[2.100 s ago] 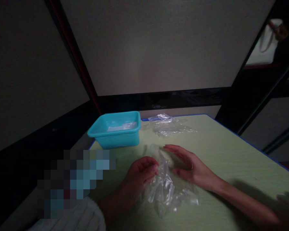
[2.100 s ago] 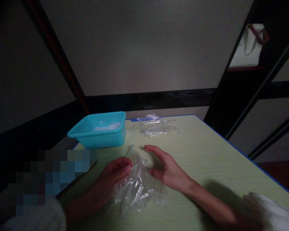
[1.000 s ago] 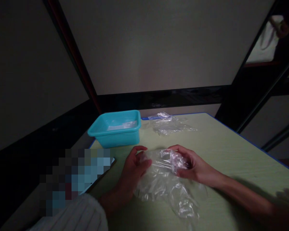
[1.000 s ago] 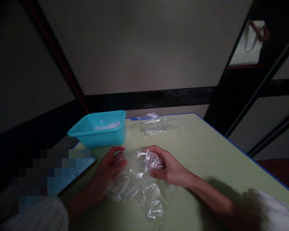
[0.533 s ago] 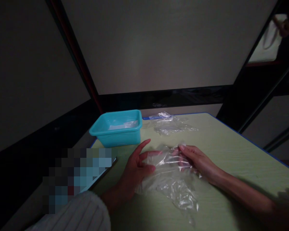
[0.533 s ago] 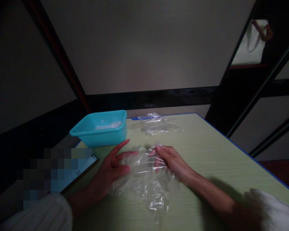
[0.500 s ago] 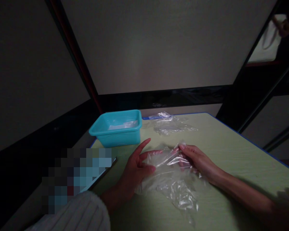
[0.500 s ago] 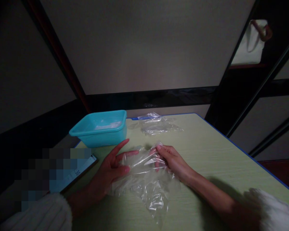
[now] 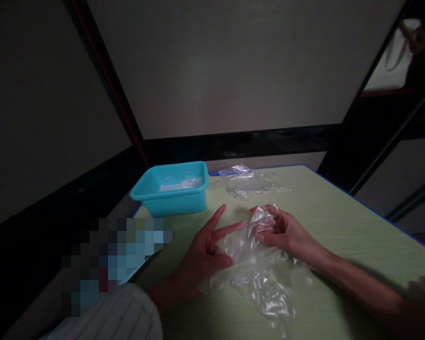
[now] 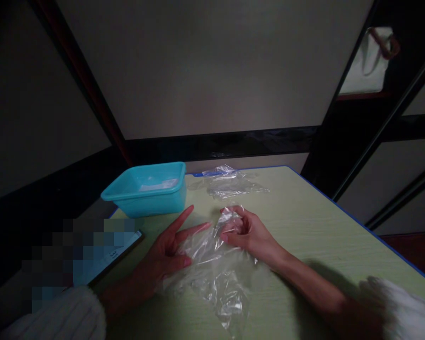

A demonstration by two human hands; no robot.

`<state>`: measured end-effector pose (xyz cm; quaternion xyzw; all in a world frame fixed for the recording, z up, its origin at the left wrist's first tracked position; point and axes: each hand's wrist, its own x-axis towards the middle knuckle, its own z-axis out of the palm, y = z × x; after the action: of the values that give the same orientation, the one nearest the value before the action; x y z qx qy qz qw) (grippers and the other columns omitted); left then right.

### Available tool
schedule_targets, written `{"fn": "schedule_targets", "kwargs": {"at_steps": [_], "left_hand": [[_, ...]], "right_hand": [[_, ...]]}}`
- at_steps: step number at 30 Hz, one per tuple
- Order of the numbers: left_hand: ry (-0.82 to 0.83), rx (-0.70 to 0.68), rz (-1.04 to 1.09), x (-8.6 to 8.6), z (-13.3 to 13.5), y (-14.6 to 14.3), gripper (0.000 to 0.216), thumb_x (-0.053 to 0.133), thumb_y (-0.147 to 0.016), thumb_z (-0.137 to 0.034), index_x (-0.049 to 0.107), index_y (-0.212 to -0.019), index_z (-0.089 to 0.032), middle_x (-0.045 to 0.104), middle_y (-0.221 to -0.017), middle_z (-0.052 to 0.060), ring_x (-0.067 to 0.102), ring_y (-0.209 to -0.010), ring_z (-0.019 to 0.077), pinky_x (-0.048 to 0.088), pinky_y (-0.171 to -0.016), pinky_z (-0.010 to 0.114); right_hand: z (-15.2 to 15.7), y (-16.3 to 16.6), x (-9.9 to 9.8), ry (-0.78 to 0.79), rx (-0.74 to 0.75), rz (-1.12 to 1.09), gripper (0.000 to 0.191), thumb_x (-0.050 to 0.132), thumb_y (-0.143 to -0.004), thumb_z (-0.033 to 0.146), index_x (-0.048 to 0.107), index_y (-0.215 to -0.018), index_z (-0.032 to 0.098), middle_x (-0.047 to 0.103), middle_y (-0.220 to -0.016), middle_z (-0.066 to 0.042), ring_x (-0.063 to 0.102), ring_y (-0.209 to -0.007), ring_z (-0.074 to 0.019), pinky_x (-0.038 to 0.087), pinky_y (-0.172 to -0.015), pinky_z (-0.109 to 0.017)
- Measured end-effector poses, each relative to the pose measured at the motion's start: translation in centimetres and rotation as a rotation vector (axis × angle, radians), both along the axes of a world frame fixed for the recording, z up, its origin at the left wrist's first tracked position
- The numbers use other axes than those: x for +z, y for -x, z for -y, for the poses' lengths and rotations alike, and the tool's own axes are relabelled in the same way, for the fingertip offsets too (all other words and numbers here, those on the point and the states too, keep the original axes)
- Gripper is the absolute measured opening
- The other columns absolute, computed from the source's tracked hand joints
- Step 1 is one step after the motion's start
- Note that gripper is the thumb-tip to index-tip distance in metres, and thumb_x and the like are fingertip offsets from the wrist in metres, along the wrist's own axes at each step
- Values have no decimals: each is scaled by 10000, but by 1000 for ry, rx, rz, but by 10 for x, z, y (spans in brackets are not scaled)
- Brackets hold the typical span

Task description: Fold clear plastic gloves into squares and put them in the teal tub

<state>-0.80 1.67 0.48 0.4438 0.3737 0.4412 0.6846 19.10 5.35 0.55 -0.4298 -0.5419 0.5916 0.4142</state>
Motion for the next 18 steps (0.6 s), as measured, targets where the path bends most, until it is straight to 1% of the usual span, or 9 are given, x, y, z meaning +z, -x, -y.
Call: {"fn": "schedule_targets", "kwargs": {"at_steps": [2,3,4,6,8,10,11,15,18], "left_hand": [[27,28,-16,-1,-1,-2,971,724,-533,-83,309,-1382,-305,614,-1169,88,428,-442,7,287,-423,150],[36,53,-20,-1,-1,-2,969,725,-537,-91,303,-1387,-282,630,-1130,81,484,-486,31,325,-450,154],[43,77,-20,0,-2,-2,967,728,-537,-98,300,-1389,-258,642,-1094,76,540,-551,63,365,-488,163],[45,103,-37,1,-3,-1,954,738,-531,-114,315,-1381,-210,663,-1006,68,589,-651,111,401,-545,180],[34,92,-72,4,-6,1,921,751,-521,-135,356,-1352,-174,672,-882,47,563,-594,97,374,-514,173],[13,85,-96,5,-9,3,841,756,-521,-151,423,-1294,-160,649,-758,10,498,-514,65,323,-471,163],[3,93,-93,5,-10,4,793,757,-521,-154,457,-1255,-162,628,-717,-8,482,-505,60,315,-467,162],[-24,155,-46,2,-14,5,654,757,-479,-97,549,-1091,-195,557,-671,-50,475,-531,57,339,-481,152],[-46,187,-2,3,-17,7,618,741,-476,-69,552,-1050,-200,525,-645,-72,412,-451,25,275,-408,132]], "right_hand": [[-1,-1,0,11,-30,34,590,781,-519,325,519,-1023,169,623,-622,39,432,-378,-56,275,-307,-164],[-1,-1,0,12,-52,47,596,780,-519,341,520,-1027,169,618,-615,40,392,-345,-45,227,-278,-159],[-2,-2,0,8,-81,55,603,782,-518,353,522,-1029,168,616,-615,39,364,-326,-36,201,-262,-156],[-4,-4,-1,-9,-148,57,610,789,-512,368,528,-1026,168,616,-623,34,352,-320,-30,207,-254,-154],[-6,-5,-2,-23,-202,53,615,798,-503,377,531,-1017,169,625,-641,23,379,-334,-36,235,-258,-152],[-8,-7,-4,-31,-223,45,608,798,-502,382,533,-1006,170,633,-660,11,423,-358,-49,265,-269,-151],[-9,-8,-5,-33,-223,47,600,796,-505,385,534,-1001,171,632,-663,8,433,-364,-53,273,-271,-152],[-11,-9,-5,-33,-221,84,591,789,-508,384,539,-999,173,626,-656,9,407,-348,-46,239,-253,-148],[-10,-9,-3,-29,-250,94,600,795,-492,383,540,-991,168,629,-658,4,384,-347,-38,225,-256,-148]]}}
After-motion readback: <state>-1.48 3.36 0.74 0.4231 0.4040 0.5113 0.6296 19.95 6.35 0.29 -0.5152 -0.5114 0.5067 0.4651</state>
